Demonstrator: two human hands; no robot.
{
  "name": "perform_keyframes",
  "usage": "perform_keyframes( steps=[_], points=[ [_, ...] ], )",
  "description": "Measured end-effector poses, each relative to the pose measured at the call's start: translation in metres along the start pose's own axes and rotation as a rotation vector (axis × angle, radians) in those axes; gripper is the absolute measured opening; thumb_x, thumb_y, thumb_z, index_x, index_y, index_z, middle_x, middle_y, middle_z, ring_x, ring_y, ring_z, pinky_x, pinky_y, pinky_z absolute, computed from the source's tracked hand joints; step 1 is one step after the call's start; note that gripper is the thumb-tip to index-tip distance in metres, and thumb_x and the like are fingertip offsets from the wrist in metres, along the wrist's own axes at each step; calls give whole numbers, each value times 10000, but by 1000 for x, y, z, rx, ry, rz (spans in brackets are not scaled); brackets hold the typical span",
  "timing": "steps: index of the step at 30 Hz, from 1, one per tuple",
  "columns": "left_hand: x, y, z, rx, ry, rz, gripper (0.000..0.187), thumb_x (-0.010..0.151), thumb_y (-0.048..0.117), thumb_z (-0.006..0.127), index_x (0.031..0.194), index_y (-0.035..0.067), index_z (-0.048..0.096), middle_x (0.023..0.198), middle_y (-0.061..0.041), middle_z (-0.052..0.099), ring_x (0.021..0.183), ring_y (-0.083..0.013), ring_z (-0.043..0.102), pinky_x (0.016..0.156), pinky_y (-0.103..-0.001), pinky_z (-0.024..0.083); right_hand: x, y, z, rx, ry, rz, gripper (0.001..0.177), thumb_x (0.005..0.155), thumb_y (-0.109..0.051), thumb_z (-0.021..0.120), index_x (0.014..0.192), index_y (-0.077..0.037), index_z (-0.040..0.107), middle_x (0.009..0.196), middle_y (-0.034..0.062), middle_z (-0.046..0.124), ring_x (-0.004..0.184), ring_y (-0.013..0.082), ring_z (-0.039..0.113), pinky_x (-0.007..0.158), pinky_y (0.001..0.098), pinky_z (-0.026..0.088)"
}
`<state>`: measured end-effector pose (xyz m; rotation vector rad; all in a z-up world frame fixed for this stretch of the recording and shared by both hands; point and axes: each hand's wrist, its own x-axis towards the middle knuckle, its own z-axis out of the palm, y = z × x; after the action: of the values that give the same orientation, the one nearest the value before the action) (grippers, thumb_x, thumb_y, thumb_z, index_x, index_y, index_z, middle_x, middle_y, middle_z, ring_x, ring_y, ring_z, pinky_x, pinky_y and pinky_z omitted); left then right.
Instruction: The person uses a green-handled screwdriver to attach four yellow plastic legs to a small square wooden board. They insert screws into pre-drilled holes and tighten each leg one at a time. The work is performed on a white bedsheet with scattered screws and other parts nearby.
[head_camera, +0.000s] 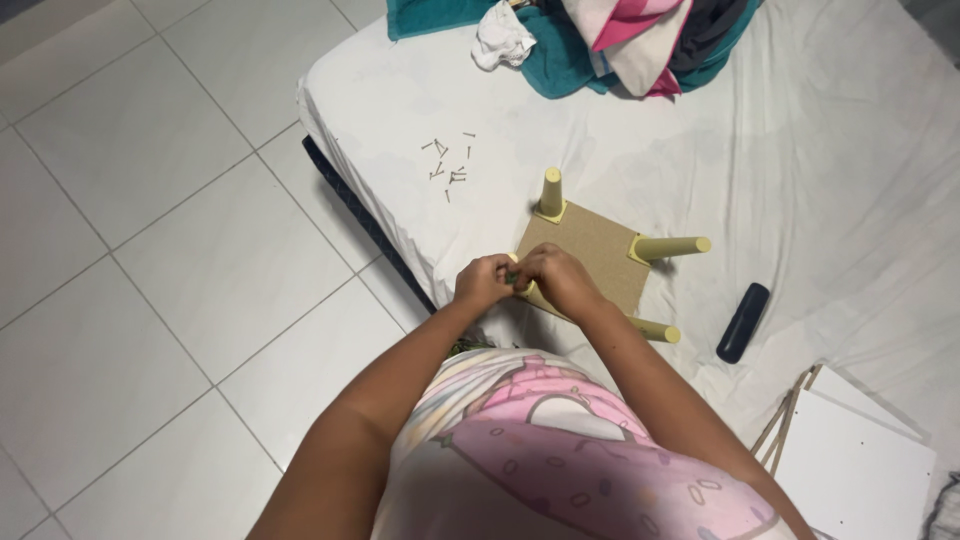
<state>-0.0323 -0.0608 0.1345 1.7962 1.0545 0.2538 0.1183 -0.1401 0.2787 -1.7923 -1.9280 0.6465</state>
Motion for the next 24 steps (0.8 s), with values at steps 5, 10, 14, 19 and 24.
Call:
perform_keyframes(
  steps=[5, 10, 14, 19, 24],
  points=[
    [3, 11, 4, 117, 118, 6, 310, 692, 312, 865, 864, 130, 682, 782, -70, 727, 786, -293, 712, 721, -428, 548, -4, -16, 8, 144, 172, 160, 240, 713, -101, 823, 929, -56, 729, 969, 99, 711, 877, 273, 691, 757, 377, 572],
    [1, 34, -4, 170, 23, -44, 332, 684, 293, 860, 880, 138, 641, 825, -69, 718, 851, -314, 708, 762, -445, 550, -2, -14, 16, 8, 227, 202, 179, 733, -120, 851, 828, -49, 718, 861, 108, 689, 770, 277, 680, 691, 408, 554],
    [-11, 29, -6, 24, 109, 213, 476, 626, 209, 864, 1055, 137, 672, 941, -94, 706, 896, -321, 696, 763, -430, 544, -7, 0, 23, 61, 195, -2, 116, 682, -10, 762, 785, -49, 726, 855, 108, 725, 796, 289, 676, 717, 407, 555],
    [2, -1, -1, -148, 20, 359, 466, 686, 206, 866, 1124, 139, 721, 986, -122, 731, 818, -315, 710, 749, -382, 574, -2, 12, 30, 93, 129, -202, 118, 740, 61, 686, 702, -51, 685, 873, 95, 757, 915, 298, 689, 822, 395, 547],
    [15, -16, 10, 5, 20, 141, 377, 697, 278, 874, 1039, 151, 779, 871, -151, 759, 735, -311, 723, 697, -392, 575, -2, 12, 28, 118, 116, -219, 167, 711, 84, 643, 743, -72, 698, 896, 95, 754, 1019, 306, 675, 879, 395, 538]
  ],
)
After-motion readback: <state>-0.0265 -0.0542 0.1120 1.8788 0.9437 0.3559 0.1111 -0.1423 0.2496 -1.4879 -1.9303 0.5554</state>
